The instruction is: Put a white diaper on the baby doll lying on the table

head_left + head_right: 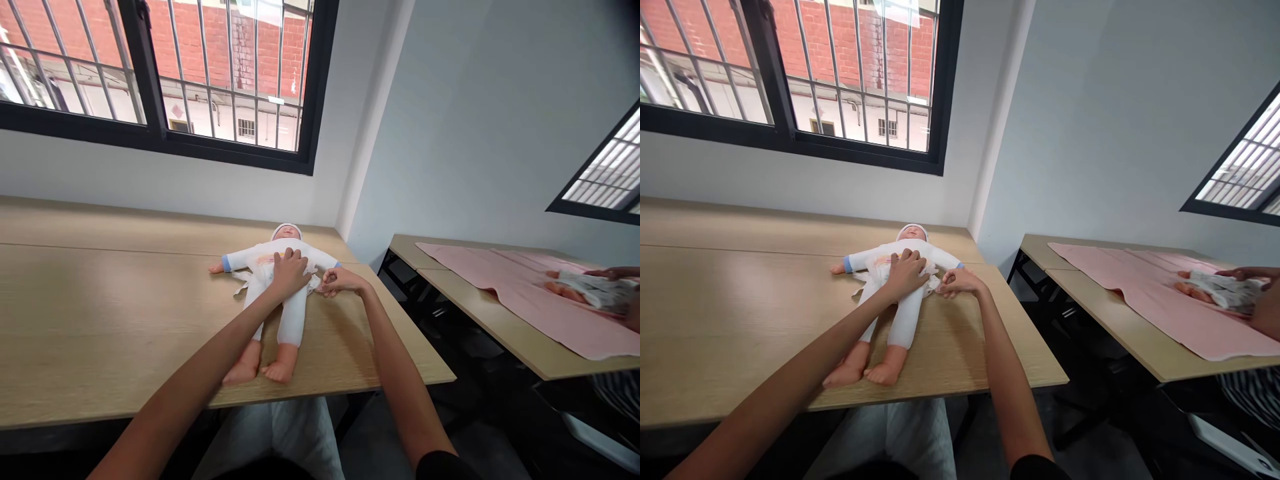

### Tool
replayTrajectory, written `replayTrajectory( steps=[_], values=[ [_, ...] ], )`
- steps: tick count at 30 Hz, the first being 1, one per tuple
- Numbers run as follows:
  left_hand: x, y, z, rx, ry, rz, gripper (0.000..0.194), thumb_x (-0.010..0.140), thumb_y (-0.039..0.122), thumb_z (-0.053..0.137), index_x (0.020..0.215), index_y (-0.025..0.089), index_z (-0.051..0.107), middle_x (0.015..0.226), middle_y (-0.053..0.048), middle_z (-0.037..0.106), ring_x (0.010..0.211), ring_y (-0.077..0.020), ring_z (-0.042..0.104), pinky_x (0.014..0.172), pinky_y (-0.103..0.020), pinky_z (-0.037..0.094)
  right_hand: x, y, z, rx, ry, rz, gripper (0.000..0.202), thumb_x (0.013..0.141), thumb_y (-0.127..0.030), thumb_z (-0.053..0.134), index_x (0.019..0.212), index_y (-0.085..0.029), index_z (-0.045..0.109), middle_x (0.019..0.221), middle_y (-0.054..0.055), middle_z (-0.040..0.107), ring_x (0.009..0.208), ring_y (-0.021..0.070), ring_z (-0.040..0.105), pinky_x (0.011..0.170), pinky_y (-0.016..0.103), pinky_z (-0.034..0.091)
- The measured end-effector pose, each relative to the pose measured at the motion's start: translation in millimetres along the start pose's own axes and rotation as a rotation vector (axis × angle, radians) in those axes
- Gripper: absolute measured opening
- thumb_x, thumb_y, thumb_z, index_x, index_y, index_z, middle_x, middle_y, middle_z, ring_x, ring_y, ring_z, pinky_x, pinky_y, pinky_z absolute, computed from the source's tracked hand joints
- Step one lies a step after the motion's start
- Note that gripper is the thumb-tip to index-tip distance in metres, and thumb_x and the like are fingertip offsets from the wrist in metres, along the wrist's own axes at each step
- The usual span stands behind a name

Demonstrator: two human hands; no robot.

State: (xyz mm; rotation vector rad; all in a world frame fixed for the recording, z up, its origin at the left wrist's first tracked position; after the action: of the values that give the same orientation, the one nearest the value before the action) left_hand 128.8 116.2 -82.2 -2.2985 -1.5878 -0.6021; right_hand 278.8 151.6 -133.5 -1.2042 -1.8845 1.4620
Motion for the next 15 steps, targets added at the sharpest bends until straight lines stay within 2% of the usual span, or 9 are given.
replayTrajectory(
  steps=[5,10,13,15],
  values=[
    [-2,-2,-0.6,-0.015,0.023,-0.013,0.017,0.085,0.034,0.050,0.082,0.020,0.059,0.104,-0.011,0.059,0.109,-0.0313,0.044,0.088,-0.052,0.034,4,1,10,-0.022,0.007,0.016,0.050,0.050,-0.031,0.091,0.085,-0.015,0.058,0.078,0.007,0.069,0.069,0.0186,0.068,0.059,0.025,0.057],
    [-3,-2,-0.5,-0.016,0.036,-0.014,0.015,0.085,0.032,0.050,0.083,0.020,0.060,0.103,-0.010,0.059,0.108,-0.0313,0.045,0.089,-0.052,0.034,10,-5,13,0.018,0.103,-0.129,0.050,0.053,-0.031,0.088,0.088,-0.017,0.055,0.082,0.002,0.063,0.074,0.0149,0.062,0.057,0.023,0.053],
    [-3,-2,-1.0,-0.014,0.035,-0.021,0.014,0.086,0.030,0.049,0.082,0.021,0.059,0.102,-0.010,0.059,0.108,-0.0307,0.045,0.088,-0.052,0.035,14,-8,17,0.033,0.095,-0.183,0.051,0.049,-0.030,0.088,0.084,-0.018,0.053,0.074,-0.002,0.057,0.069,0.0133,0.057,0.055,0.023,0.048],
    [-3,-2,-1.6,-0.013,0.034,-0.025,0.014,0.086,0.030,0.049,0.081,0.021,0.059,0.102,-0.010,0.059,0.108,-0.0303,0.045,0.089,-0.051,0.035,17,-8,21,0.042,0.084,-0.205,0.050,0.048,-0.029,0.087,0.083,-0.017,0.053,0.071,-0.004,0.055,0.067,0.0124,0.055,0.058,0.024,0.047]
  ],
)
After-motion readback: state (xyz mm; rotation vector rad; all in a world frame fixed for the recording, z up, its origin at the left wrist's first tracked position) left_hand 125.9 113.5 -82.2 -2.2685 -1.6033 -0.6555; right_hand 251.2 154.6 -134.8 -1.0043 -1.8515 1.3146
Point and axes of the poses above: each hand's wrist, its own x-axis towards the middle knuckle, its own z-axis out of the palm, y = z × x, the point moved 6 cm from there along x, towards the middle knuckle
